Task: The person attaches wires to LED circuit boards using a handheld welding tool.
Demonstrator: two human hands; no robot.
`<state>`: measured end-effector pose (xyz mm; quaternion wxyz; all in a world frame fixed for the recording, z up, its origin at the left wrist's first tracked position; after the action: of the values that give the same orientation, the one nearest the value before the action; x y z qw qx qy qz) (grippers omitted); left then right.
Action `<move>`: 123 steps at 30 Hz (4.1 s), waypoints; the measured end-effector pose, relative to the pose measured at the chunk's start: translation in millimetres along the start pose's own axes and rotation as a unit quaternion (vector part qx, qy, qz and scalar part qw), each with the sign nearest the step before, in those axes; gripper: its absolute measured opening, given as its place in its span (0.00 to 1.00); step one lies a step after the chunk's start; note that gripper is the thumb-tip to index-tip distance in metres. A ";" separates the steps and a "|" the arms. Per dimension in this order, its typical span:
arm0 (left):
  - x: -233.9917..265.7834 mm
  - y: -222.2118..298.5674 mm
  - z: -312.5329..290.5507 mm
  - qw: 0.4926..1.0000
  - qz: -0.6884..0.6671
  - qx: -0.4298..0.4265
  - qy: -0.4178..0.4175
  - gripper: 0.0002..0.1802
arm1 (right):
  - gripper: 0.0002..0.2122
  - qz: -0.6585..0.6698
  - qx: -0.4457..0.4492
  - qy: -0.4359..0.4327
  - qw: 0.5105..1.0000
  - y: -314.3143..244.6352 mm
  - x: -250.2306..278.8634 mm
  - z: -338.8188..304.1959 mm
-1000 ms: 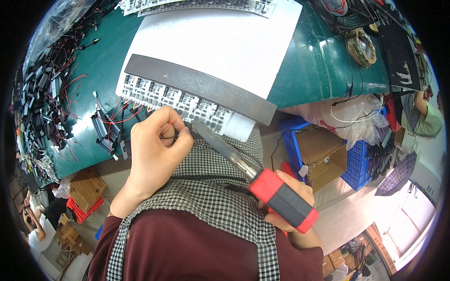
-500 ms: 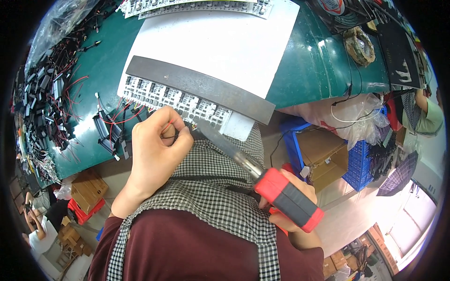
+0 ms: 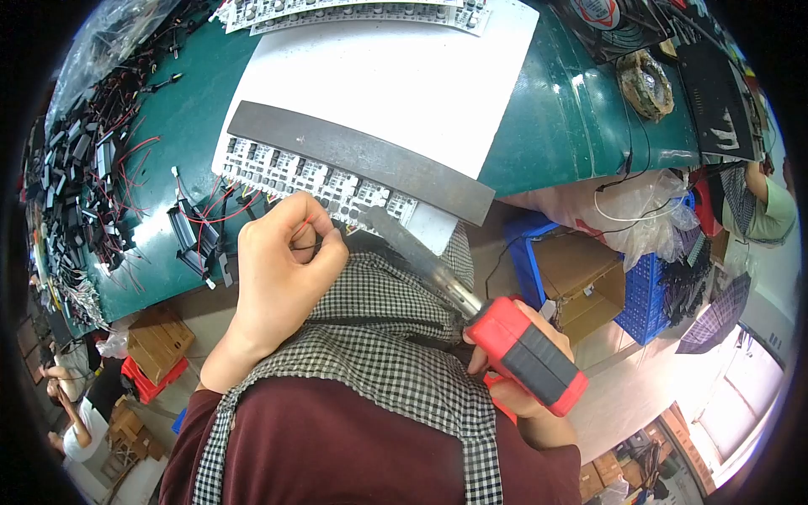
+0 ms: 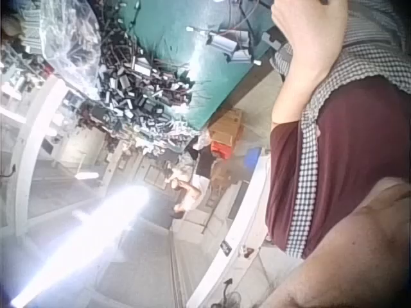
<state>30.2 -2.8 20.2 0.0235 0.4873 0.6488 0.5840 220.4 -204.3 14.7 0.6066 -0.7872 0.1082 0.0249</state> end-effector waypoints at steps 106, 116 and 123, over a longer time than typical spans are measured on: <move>2.3 -5.0 -9.4 0.992 0.092 -0.078 0.026 0.08 | 0.39 -0.033 -0.061 0.019 0.997 -14.3 -17.6 11.1; 74.2 -40.8 -2.4 0.988 -0.070 -0.096 0.099 0.05 | 0.32 -0.072 0.067 0.079 0.992 5.9 -1.4 11.9; 202.5 -147.4 80.7 0.937 0.208 0.026 0.279 0.13 | 0.35 -0.047 0.087 0.097 0.990 2.3 -9.4 11.6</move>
<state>-116.7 213.2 -11.4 -0.2931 0.4289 0.5284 0.6715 211.8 -192.4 11.0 0.6599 -0.7345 0.1309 -0.0892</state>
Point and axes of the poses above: each hand's wrist, its own z-axis towards the middle knuckle, its own x-axis out of the back of the hand, y = z × x, the point moved 1 cm from there along z, towards the middle knuckle, and after that the axes turned 13 degrees about -y, right-handed, at the moved point
